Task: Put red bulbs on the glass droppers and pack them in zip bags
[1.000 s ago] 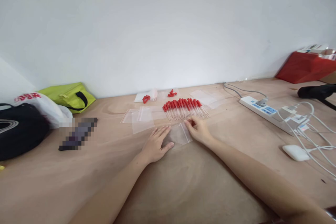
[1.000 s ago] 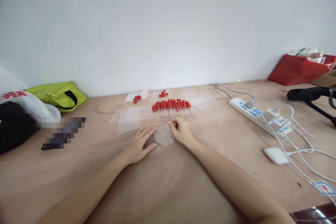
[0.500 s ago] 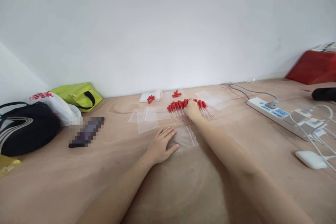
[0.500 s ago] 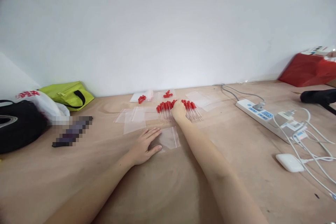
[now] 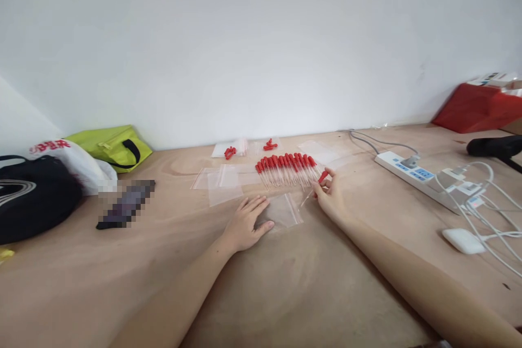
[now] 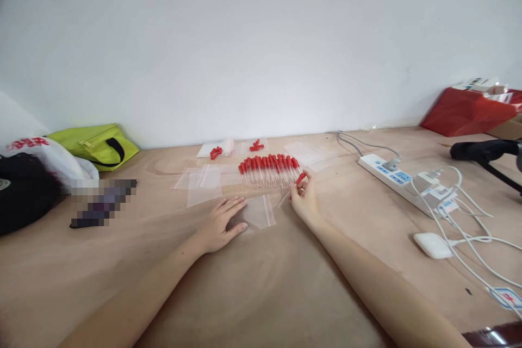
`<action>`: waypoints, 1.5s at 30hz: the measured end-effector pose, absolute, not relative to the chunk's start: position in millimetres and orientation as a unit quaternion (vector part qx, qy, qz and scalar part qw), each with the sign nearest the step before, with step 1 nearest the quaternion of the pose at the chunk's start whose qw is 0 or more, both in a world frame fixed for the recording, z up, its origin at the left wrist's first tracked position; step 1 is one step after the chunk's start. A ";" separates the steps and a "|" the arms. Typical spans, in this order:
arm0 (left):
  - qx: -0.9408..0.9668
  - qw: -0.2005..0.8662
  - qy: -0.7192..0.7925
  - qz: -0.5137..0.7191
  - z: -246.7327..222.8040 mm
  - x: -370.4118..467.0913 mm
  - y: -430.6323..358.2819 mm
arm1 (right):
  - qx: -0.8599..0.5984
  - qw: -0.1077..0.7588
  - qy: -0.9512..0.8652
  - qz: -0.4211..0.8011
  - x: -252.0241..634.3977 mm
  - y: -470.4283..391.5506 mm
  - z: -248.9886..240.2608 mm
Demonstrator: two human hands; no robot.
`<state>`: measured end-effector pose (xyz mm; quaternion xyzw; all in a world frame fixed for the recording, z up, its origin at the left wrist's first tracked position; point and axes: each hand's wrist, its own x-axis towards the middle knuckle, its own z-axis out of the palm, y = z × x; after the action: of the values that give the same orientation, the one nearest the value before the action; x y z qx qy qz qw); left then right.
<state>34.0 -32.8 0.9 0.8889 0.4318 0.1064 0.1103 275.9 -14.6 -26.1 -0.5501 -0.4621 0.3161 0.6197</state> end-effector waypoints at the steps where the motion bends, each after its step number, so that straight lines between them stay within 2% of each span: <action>1: 0.890 0.110 0.430 0.108 0.8 34.0 -32.5 | -0.553 0.625 -0.442 0.328 273.9 -18.2 -27.7; 9: 0.891 0.110 0.427 0.107 1.2 33.6 -31.4 | -0.492 0.629 -0.405 0.446 252.4 -25.6 -26.7; 14: 0.889 0.113 0.430 0.106 2.5 34.4 -32.2 | -0.455 0.571 -0.426 0.535 255.7 -35.1 -21.4; 18: 0.891 0.112 0.428 0.100 3.6 34.7 -32.3 | -0.446 0.491 -0.491 0.564 262.1 -37.4 -14.5; 21: 0.896 0.112 0.419 0.095 3.7 34.3 -31.9 | -0.455 0.453 -0.525 0.559 261.9 -35.5 -12.4; 31: 0.912 0.130 0.376 0.099 4.1 33.8 -32.2 | -0.436 0.416 -0.558 0.571 250.6 -29.4 -19.6; 45: 0.886 0.160 0.406 0.155 4.9 11.3 -32.5 | -0.452 0.401 -0.647 0.465 264.8 -29.4 -23.2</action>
<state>11.3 -32.5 4.9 0.8862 0.4062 0.1549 0.1604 264.8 -29.4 -23.2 -0.4522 -0.6470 0.4645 0.4014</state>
